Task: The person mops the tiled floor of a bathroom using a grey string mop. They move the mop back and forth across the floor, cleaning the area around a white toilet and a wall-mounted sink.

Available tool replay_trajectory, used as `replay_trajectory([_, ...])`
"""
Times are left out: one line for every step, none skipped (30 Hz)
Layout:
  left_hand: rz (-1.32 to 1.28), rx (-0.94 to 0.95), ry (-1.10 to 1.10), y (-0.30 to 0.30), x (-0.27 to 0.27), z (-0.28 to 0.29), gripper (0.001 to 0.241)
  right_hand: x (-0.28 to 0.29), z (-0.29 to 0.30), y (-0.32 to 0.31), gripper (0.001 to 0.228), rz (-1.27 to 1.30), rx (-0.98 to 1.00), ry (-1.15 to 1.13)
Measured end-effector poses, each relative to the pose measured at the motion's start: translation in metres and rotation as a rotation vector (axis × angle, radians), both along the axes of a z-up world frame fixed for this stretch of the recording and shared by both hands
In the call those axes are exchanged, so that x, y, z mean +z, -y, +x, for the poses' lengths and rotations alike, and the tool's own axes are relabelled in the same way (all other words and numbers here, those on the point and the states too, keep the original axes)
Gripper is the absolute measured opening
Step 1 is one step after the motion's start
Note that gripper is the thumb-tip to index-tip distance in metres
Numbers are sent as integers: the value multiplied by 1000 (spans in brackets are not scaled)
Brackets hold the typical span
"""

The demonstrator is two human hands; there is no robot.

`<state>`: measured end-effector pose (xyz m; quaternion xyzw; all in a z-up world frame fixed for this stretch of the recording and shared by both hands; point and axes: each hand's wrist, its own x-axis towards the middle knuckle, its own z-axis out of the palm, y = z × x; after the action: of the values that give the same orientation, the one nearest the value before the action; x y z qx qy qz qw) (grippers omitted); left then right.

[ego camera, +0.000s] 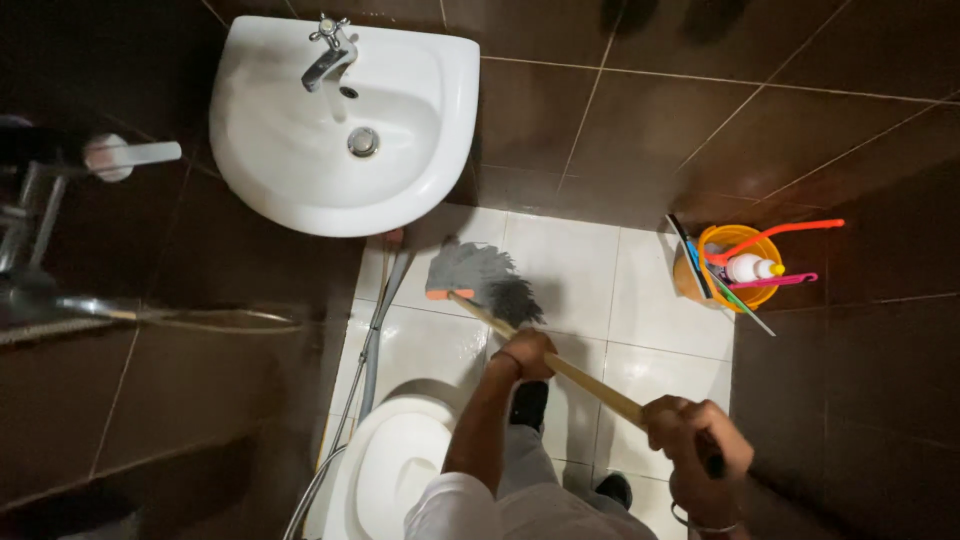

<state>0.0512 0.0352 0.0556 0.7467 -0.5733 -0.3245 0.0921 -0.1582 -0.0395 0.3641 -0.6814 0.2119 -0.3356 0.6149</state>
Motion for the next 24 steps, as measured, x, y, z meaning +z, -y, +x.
replay_trajectory([21,48,3,-5,5,-11,20,-1,-8,1,30,6,86,26])
replay_trajectory([21,52,7,-5,0,-24,20,3,-13,3,30,6,89,30])
replay_trajectory([15,100,6,-6,-5,-39,19,7,-21,3,29,48,131,64])
replay_trajectory([8,149,5,-7,-9,-55,19,12,-30,4,29,90,173,98])
replay_trajectory([4,151,10,-6,-18,-74,19,8,-46,10,29,87,176,103])
replay_trajectory([1,211,-23,-4,-28,-92,28,3,-63,16,25,42,167,46])
replay_trajectory([-1,267,-61,-5,-37,-115,37,0,-82,19,22,-1,155,-17])
replay_trajectory([-2,266,-62,-9,-32,-135,37,5,-96,19,22,-2,153,-18])
replay_trajectory([-120,287,-23,-10,-28,-154,26,10,-110,21,24,76,188,-60])
replay_trajectory([-239,306,17,-12,-24,-174,21,14,-125,23,27,154,222,-102])
replay_trajectory([-241,306,16,-12,-30,-192,21,18,-139,25,27,151,222,-102])
replay_trajectory([-212,289,83,-12,-36,-209,19,23,-153,27,27,92,249,-145])
replay_trajectory([-186,271,154,-11,-43,-223,20,27,-165,29,27,30,275,-184])
replay_trajectory([-192,270,158,-9,-58,-235,20,29,-178,31,27,25,273,-180])
replay_trajectory([-326,282,120,-6,-72,-246,20,32,-190,35,26,62,326,-159])
replay_trajectory([-460,292,83,-3,-85,-256,30,35,-200,40,25,99,378,-137])
replay_trajectory([-463,292,89,0,-37,-263,30,43,-207,41,25,95,379,-131])
replay_trajectory([-405,404,-52,3,12,-269,17,51,-212,42,24,83,379,-75])
replay_trajectory([-344,513,-191,7,62,-273,19,59,-216,44,23,71,379,-17])
replay_trajectory([-349,511,-183,13,79,-279,19,78,-222,41,23,66,379,-8])
replay_trajectory([-460,582,-217,19,96,-285,10,95,-227,39,25,63,286,-18])
replay_trajectory([-571,652,-251,26,113,-290,8,112,-231,37,27,60,192,-28])
replay_trajectory([-576,645,-246,32,128,-294,8,123,-237,39,27,56,188,-20])
replay_trajectory([-706,623,-225,39,142,-296,6,133,-242,42,21,99,143,68])
